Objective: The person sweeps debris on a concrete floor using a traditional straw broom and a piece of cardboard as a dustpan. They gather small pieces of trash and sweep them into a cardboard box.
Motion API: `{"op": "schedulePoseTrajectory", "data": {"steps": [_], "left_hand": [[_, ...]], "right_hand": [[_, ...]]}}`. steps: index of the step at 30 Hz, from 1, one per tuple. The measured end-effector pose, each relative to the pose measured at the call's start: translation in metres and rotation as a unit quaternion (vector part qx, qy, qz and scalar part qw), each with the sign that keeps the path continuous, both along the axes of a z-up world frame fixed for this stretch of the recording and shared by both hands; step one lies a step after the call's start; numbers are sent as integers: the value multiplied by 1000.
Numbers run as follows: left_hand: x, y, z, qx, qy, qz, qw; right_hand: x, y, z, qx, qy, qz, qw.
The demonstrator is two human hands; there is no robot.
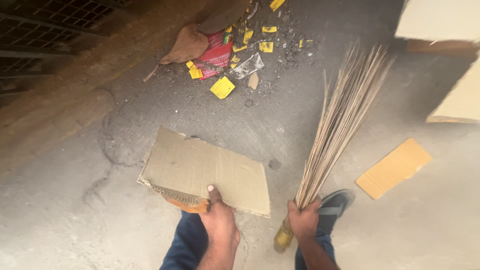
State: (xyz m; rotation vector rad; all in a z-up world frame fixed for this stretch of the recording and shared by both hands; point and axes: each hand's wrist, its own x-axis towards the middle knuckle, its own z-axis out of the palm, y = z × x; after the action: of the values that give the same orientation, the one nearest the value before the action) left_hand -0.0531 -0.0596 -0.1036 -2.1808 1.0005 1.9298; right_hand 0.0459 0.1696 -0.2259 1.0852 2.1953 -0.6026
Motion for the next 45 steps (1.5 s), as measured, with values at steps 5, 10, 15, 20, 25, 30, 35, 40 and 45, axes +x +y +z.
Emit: {"op": "schedulePoseTrajectory", "data": {"steps": [5,10,15,20,25,30,35,40,45], "left_hand": [[4,-10,-1,1,-11,-7,1000],[10,-29,-11,-44,17,18,999],[12,-68,-39,-91,58,17,994],[-19,-139,-113,-135,111,-89,981],[-50,-209,-165,-155,81,-217,960],[-55,-257,-175,-130,52,-225,964],[-69,-275,-199,-114,-3,-286,951],[-68,-271,-227,-115,4,-252,961],[-83,-248,-242,-76,-77,-354,929]], "right_hand": [[-71,-18,63,-69,10,5,998],[-82,-55,109,-159,-53,107,980],[-84,-47,182,-207,-50,54,976],[-190,-4,173,-47,-27,138,989],[-267,2,117,9,-68,268,961],[-245,0,115,20,-117,325,938],[-238,31,123,31,-62,224,972],[-249,32,89,20,-119,271,955],[-239,0,61,-53,-166,302,937]]}}
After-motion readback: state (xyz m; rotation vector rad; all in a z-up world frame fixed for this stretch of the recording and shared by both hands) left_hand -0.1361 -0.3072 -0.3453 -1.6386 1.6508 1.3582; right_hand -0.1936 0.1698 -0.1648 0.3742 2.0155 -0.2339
